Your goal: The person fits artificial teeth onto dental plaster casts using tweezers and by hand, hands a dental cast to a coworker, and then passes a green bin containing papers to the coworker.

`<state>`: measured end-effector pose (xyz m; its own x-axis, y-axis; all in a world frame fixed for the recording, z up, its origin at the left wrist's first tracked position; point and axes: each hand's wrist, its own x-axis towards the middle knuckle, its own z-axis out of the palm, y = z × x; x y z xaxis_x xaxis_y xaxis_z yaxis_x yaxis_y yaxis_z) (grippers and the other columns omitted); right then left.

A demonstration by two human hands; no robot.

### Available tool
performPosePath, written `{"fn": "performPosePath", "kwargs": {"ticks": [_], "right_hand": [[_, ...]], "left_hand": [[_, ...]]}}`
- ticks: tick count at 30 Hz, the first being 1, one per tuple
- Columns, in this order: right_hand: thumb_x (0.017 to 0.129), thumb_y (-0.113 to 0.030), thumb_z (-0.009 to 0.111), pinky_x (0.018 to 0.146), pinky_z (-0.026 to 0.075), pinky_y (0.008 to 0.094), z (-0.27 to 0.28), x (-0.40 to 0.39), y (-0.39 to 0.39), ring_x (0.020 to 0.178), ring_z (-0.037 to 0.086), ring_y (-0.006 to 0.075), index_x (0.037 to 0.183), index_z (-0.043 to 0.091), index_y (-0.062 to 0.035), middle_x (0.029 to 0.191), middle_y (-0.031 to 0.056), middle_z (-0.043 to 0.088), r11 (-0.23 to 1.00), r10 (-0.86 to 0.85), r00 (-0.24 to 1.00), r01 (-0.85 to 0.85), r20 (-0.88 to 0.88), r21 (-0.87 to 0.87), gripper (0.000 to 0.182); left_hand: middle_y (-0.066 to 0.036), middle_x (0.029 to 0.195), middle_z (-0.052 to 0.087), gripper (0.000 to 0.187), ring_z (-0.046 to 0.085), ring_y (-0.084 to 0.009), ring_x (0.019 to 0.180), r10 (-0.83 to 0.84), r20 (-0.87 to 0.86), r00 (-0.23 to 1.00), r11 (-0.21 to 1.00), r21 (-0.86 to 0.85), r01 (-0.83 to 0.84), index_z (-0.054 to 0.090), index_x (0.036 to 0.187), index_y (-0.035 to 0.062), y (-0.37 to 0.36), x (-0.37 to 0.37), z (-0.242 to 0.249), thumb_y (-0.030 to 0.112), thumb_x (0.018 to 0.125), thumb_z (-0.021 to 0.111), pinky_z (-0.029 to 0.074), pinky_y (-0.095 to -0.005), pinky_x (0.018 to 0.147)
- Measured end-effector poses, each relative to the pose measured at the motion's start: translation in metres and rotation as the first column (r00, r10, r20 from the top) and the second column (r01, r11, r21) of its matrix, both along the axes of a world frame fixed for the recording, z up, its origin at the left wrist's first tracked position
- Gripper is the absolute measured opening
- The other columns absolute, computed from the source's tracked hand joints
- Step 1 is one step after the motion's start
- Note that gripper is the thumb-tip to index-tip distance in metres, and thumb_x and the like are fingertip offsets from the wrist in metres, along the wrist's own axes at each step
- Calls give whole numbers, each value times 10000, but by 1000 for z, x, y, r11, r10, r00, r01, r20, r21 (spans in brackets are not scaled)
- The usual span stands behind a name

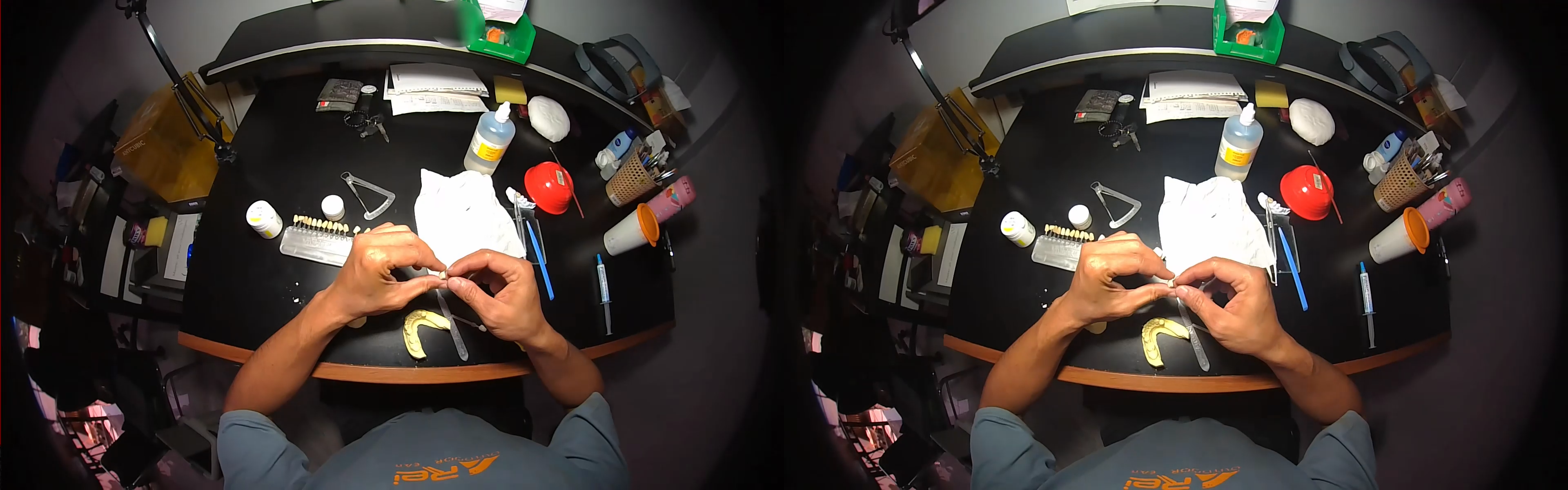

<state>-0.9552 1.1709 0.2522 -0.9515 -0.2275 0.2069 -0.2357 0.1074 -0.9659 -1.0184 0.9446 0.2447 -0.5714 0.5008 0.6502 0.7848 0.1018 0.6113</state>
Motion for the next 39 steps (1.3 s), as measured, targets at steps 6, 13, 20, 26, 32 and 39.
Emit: {"fn": "performPosePath", "kwargs": {"ticks": [6, 13, 20, 26, 32, 39], "right_hand": [[940, 7, 781, 770, 556, 233, -10, -1, -1, 871, 687, 84, 1002, 729, 14, 960, 76, 746, 998, -1, 997, 5, 73, -66, 82], [967, 48, 726, 861, 586, 273, -7, -3, 2, 935, 694, 130, 1066, 659, 29, 1019, 110, 714, 961, 118, 984, -81, 130, -266, 121], [968, 84, 698, 961, 585, 317, -10, -5, 4, 1051, 679, 158, 1083, 613, 16, 1078, 130, 690, 932, 174, 981, -137, 83, -336, 158], [971, 69, 705, 955, 575, 317, -11, -5, 7, 1034, 676, 152, 1087, 611, 13, 1066, 128, 693, 926, 187, 976, -138, 110, -351, 160], [975, 47, 710, 951, 572, 311, -11, -6, 8, 1024, 673, 142, 1092, 615, 16, 1063, 125, 703, 930, 187, 973, -130, 138, -344, 153], [974, 43, 710, 951, 587, 290, -10, -5, 6, 1020, 676, 135, 1094, 629, 41, 1065, 136, 710, 944, 150, 971, -85, 185, -318, 145]], "left_hand": [[-52, 842, 775, 213, 734, -186, 792, 19, -5, 1000, 998, -66, -19, 822, 920, 70, 0, 3, 1, 94, 736, 927, 506, -322, 736], [-84, 863, 786, 253, 751, -187, 805, -57, 126, 990, 997, 55, 51, 823, 973, 37, 3, 4, -2, 68, 747, 933, 558, -289, 716], [-132, 941, 789, 421, 782, -186, 864, -81, 281, 956, 993, 110, 51, 773, 1151, -10, 2, 9, 1, 16, 759, 925, 608, -293, 775], [-131, 993, 788, 498, 784, -182, 901, -77, 337, 938, 996, 77, 54, 734, 1240, -10, 1, 10, 2, 2, 775, 913, 606, -284, 803], [-125, 993, 789, 572, 785, -175, 911, -78, 331, 940, 994, 102, 46, 698, 1298, -20, 1, 13, 4, 0, 769, 913, 599, -285, 804], [-122, 980, 791, 596, 783, -170, 884, -55, 274, 960, 994, 104, 27, 693, 1313, -20, 3, 12, 1, -14, 756, 905, 601, -285, 781]]}}
